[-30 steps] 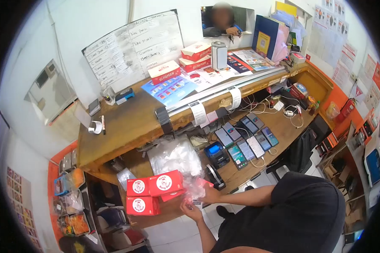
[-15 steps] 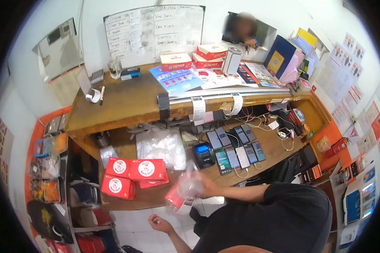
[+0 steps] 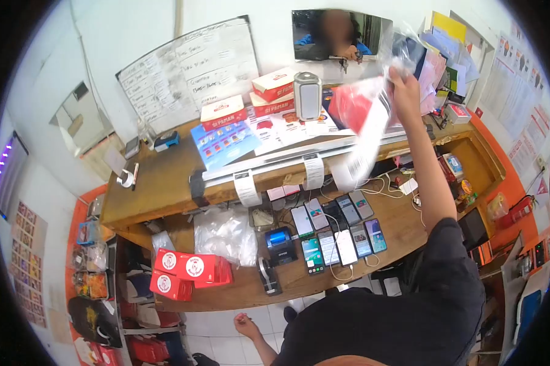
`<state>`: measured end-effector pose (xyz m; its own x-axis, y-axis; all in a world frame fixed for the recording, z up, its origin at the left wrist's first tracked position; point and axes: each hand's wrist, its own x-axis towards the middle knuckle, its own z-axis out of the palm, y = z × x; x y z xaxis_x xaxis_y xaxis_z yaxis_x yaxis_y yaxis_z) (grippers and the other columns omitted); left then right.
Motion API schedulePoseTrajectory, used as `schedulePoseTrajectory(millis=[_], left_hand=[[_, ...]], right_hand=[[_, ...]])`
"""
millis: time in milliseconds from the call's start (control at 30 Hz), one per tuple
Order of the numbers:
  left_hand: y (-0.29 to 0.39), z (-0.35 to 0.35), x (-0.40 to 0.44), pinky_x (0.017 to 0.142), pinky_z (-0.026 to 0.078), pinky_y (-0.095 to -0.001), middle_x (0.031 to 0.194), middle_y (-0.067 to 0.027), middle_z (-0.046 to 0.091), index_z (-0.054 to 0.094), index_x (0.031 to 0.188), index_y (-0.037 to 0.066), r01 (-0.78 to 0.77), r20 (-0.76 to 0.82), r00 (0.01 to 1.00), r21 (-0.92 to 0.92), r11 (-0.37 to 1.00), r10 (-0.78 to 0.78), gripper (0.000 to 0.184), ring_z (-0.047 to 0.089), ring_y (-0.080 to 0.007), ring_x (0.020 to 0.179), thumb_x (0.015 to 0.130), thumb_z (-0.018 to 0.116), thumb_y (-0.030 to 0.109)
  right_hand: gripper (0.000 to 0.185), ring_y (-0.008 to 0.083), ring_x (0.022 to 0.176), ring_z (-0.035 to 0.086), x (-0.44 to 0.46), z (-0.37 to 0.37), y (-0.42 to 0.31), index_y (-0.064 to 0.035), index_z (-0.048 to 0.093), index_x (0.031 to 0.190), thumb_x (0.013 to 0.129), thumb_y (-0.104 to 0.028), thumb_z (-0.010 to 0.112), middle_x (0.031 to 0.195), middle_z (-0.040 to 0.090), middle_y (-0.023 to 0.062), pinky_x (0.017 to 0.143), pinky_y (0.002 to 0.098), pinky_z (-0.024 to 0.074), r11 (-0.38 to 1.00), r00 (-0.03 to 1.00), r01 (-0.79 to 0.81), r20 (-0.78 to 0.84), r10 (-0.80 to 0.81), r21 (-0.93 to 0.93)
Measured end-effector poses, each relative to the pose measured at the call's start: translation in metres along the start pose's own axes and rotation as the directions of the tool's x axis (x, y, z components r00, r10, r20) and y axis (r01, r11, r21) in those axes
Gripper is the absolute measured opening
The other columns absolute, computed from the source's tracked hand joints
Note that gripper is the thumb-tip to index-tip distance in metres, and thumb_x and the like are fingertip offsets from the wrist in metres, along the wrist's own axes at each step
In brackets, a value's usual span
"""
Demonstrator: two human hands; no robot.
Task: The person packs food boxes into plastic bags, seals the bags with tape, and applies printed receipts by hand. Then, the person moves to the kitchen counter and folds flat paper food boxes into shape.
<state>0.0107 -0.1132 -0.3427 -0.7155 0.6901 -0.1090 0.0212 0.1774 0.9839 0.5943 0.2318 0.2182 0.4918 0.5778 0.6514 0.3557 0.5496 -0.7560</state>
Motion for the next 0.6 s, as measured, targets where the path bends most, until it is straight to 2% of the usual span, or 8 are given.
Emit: schedulePoseTrajectory(millis=[100,167,233,267,367,533,567,600], left_hand=[[0.006,0.017,-0.039,0.061,0.05,-0.026,0.089,-0.0061,0.066,0.062,0.1,0.003,0.105,0.197,0.972,0.139,0.985,-0.131,0.009,0.063,-0.0149,0.074,0.091,0.061,0.004],[-0.011,0.017,-0.065,0.062,0.054,-0.0288,0.083,-0.006,0.067,0.064,0.102,0.002,0.121,0.333,0.919,0.266,0.956,-0.209,0.012,0.065,-0.0165,0.07,0.091,0.062,0.008],[-0.109,-0.011,-0.075,0.069,0.056,-0.032,0.095,-0.0115,0.069,0.065,0.107,0.002,-0.496,0.64,0.768,0.617,0.611,-0.024,0.019,0.071,-0.0195,0.078,0.096,0.063,0.016],[-0.102,-0.019,-0.086,0.07,0.055,-0.0384,0.089,-0.0107,0.07,0.067,0.104,0.003,-0.439,0.796,0.581,0.479,0.76,-0.166,0.028,0.069,-0.0199,0.074,0.098,0.058,0.029],[-0.074,-0.021,-0.133,0.071,0.055,-0.0394,0.09,-0.0112,0.07,0.067,0.105,0.004,0.196,0.488,0.643,0.639,0.743,-0.59,0.03,0.068,-0.0209,0.076,0.097,0.058,0.031],[-0.045,-0.016,-0.161,0.072,0.055,-0.0412,0.091,-0.012,0.071,0.068,0.106,0.005,0.381,0.349,0.646,0.623,0.683,-0.679,0.032,0.068,-0.0227,0.079,0.095,0.059,0.034],[-0.044,-0.021,-0.17,0.073,0.055,-0.0416,0.091,-0.0122,0.071,0.068,0.106,0.005,0.397,0.332,0.649,0.619,0.678,-0.684,0.032,0.068,-0.023,0.079,0.095,0.059,0.034],[-0.04,-0.027,-0.182,0.073,0.055,-0.042,0.091,-0.0124,0.071,0.068,0.106,0.005,0.411,0.314,0.654,0.616,0.672,-0.688,0.033,0.068,-0.0233,0.08,0.095,0.059,0.035]], right_hand=[[0.028,0.015,0.053,0.055,0.079,-0.015,0.08,-0.0014,0.069,0.089,0.096,-0.028,0.064,0.067,0.065,0.0053,0.052,0.0337,0.0425,0.982,0.982,-0.155,-0.128,0.141,-0.104],[0.027,0.0193,0.058,0.062,0.119,-0.02,0.169,0.001,0.068,0.088,0.095,-0.024,0.062,0.067,0.067,0.0107,0.055,0.0373,0.0459,0.952,0.989,-0.1,-0.135,0.063,-0.288],[0.026,0.0233,0.062,0.067,0.155,0.008,0.188,0.0032,0.066,0.088,0.093,-0.022,0.06,0.068,0.069,0.0156,0.059,0.0401,0.0493,0.926,0.985,-0.086,-0.169,0.025,-0.366],[0.026,0.0251,0.065,0.07,0.151,0.017,0.189,0.0042,0.066,0.088,0.091,-0.021,0.06,0.069,0.071,0.0179,0.061,0.0411,0.0509,0.918,0.975,-0.146,-0.212,0.069,-0.37],[0.029,0.0224,0.073,0.073,0.204,0.032,0.332,0.0064,0.065,0.097,0.095,-0.023,0.064,0.076,0.07,0.0159,0.056,0.0346,0.0535,0.959,0.964,-0.23,-0.173,0.201,-0.167],[0.027,0.0237,0.076,0.072,0.217,0.025,0.439,0.0075,0.064,0.101,0.094,-0.018,0.064,0.09,0.071,0.0227,0.057,0.0361,0.0554,0.95,0.954,-0.29,0.044,0.296,-0.116],[0.03,0.0244,0.076,0.072,0.201,0.003,0.384,0.0082,0.064,0.106,0.094,-0.02,0.064,0.093,0.071,0.0194,0.058,0.035,0.0559,0.765,0.969,-0.065,0.143,0.202,-0.64],[0.036,0.0242,0.078,0.073,0.185,-0.011,0.344,0.0082,0.063,0.113,0.094,-0.022,0.065,0.099,0.071,0.02,0.066,0.0339,0.0563,0.824,0.945,-0.101,0.206,0.256,-0.558]])
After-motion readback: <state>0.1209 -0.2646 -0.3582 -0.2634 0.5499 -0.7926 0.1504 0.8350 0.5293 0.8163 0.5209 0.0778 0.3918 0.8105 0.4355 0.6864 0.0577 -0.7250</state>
